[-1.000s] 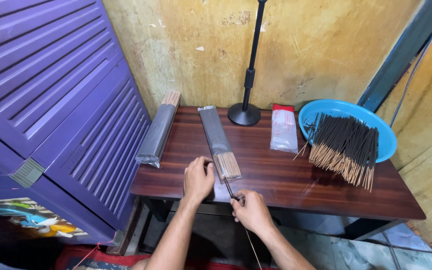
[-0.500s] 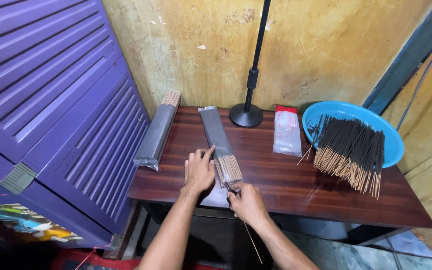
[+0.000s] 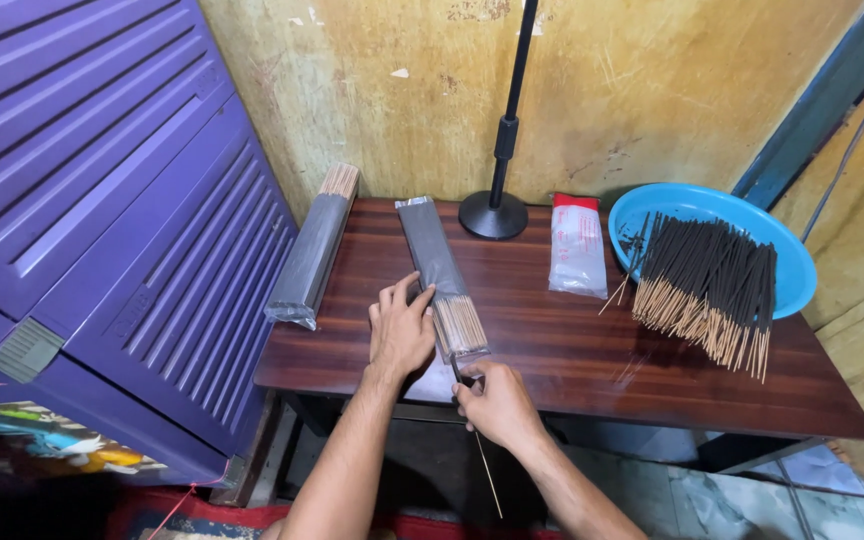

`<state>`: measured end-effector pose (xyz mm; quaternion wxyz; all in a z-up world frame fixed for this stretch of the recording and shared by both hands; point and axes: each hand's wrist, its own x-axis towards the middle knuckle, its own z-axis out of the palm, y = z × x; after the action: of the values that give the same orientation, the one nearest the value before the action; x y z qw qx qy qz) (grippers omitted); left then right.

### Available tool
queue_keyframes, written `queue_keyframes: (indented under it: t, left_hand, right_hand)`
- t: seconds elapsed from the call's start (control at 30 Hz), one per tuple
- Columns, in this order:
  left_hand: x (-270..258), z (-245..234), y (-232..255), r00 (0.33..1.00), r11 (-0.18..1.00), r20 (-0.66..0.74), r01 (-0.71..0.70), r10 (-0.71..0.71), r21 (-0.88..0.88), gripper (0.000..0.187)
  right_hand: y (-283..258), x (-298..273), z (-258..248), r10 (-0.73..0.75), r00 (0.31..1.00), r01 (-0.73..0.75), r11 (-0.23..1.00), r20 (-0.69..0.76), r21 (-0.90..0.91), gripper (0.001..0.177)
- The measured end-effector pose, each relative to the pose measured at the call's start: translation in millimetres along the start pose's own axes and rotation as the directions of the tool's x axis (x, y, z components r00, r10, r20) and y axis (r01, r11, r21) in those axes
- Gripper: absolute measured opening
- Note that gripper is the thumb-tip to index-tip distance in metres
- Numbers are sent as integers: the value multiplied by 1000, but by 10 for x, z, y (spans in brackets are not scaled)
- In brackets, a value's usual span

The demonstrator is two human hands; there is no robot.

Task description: The person is manually packing bundles of incense sticks into long, narrow plastic sleeves on a wooden table.

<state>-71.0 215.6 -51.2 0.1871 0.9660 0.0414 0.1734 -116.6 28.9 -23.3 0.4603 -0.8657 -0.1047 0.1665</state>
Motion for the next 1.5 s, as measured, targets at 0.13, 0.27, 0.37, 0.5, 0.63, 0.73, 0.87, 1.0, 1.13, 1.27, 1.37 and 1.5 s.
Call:
queue_keyframes:
  t: [0.13, 0.27, 0.37, 0.5, 0.63, 0.73, 0.87, 1.0, 1.13, 1.27, 1.37, 1.5]
  left_hand:
    - [-3, -5, 26, 995, 998, 79, -59, 58, 3, 50]
    - [-4, -1, 14, 995, 998, 69, -69, 69, -8, 49]
    - [1, 29, -5, 994, 997, 78, -75, 77, -31, 50]
    - [18, 116, -61, 991, 995, 88, -93, 96, -37, 50]
    - [14, 131, -67, 991, 995, 89, -94, 96, -23, 50]
    - [10, 94, -37, 991, 995, 87, -97, 99, -31, 49]
    - [-1, 84, -35, 992, 995, 80, -100, 102, -21, 49]
    - [-12, 133, -68, 991, 993, 69, -115, 115, -4, 49]
    - [-62, 73, -29, 989, 990, 60, -138, 138, 1, 48]
    - [-114, -6, 25, 988, 989, 52, -148, 148, 0, 47]
    - [-108, 40, 12, 987, 987, 25, -158, 158, 20, 46]
    - [-107, 69, -9, 985, 985, 13, -172, 172, 26, 45]
  right_hand:
    - [29, 11, 6, -4, 1000, 4, 1000, -3, -5, 36]
    - [-5, 99, 35, -12, 1000, 13, 1000, -27, 12, 35]
    - [12, 203, 72, -28, 999, 29, 999, -45, 20, 35]
    - [42, 261, 96, 6, 998, 0, 995, -58, 100, 35]
    - [81, 137, 86, 73, 997, -68, 978, -16, 198, 39]
    - [70, 55, 27, 68, 998, -65, 984, -14, 166, 36]
    - [73, 99, 28, 51, 997, -46, 993, -54, 105, 33]
    - [101, 247, 94, 29, 995, -24, 998, -95, 53, 32]
    - [89, 298, 137, 40, 993, -31, 996, -113, 82, 33]
    - [-32, 52, 53, 68, 995, -58, 989, -72, 140, 38]
    - [-4, -55, 23, 101, 994, -94, 984, -36, 153, 39]
    - [61, -40, -12, 75, 996, -68, 990, -50, 123, 34]
